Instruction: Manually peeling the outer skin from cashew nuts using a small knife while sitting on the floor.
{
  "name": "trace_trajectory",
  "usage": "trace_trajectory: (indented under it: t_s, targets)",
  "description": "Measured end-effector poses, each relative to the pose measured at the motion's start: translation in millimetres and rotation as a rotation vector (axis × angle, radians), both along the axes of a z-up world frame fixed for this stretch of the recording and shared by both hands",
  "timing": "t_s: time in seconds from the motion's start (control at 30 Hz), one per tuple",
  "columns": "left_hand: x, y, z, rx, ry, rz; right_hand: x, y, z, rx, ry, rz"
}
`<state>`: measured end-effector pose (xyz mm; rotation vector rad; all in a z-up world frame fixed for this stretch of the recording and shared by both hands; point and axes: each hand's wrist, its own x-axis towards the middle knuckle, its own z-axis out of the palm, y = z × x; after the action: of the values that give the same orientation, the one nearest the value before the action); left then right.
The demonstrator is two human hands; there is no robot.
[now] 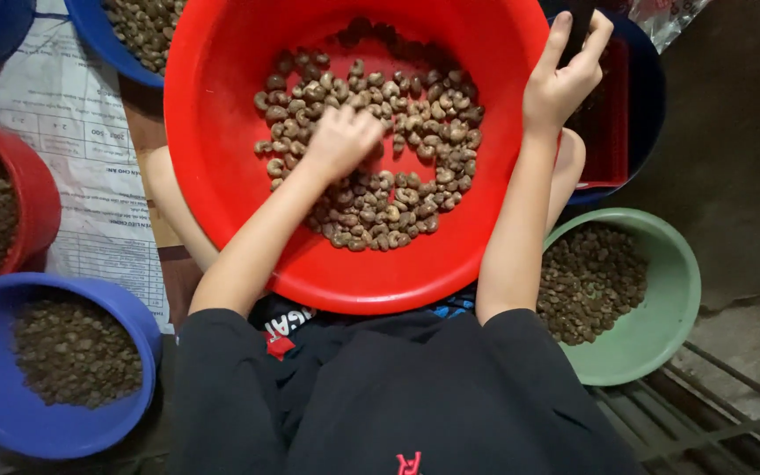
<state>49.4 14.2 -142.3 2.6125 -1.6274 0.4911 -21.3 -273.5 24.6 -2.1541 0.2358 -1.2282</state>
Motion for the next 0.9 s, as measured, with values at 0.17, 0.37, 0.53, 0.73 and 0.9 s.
trace_trajectory:
  t_s: [0.17,0.37,0.53,0.73,0.9]
  targets:
    - [-1,3,79,-0.469,0.253,0.305,-4,9,7,0.014,0.000,0.036]
    - [-3,-11,89,-1.004,1.455,0.462,-3,28,-2,0.219,-0.012,0.152]
    - [-20,-13,142,-0.918,1.809,0.424,-4,73,-9,0.889,0.355,0.511]
    - [-29,0,158,-0.945,1.276,0.114,-6,102,-22,1.183,0.572,0.797]
    - [-31,2,151,-1.006,1.325,0.154,-7,106,-14,0.918,0.554,0.637]
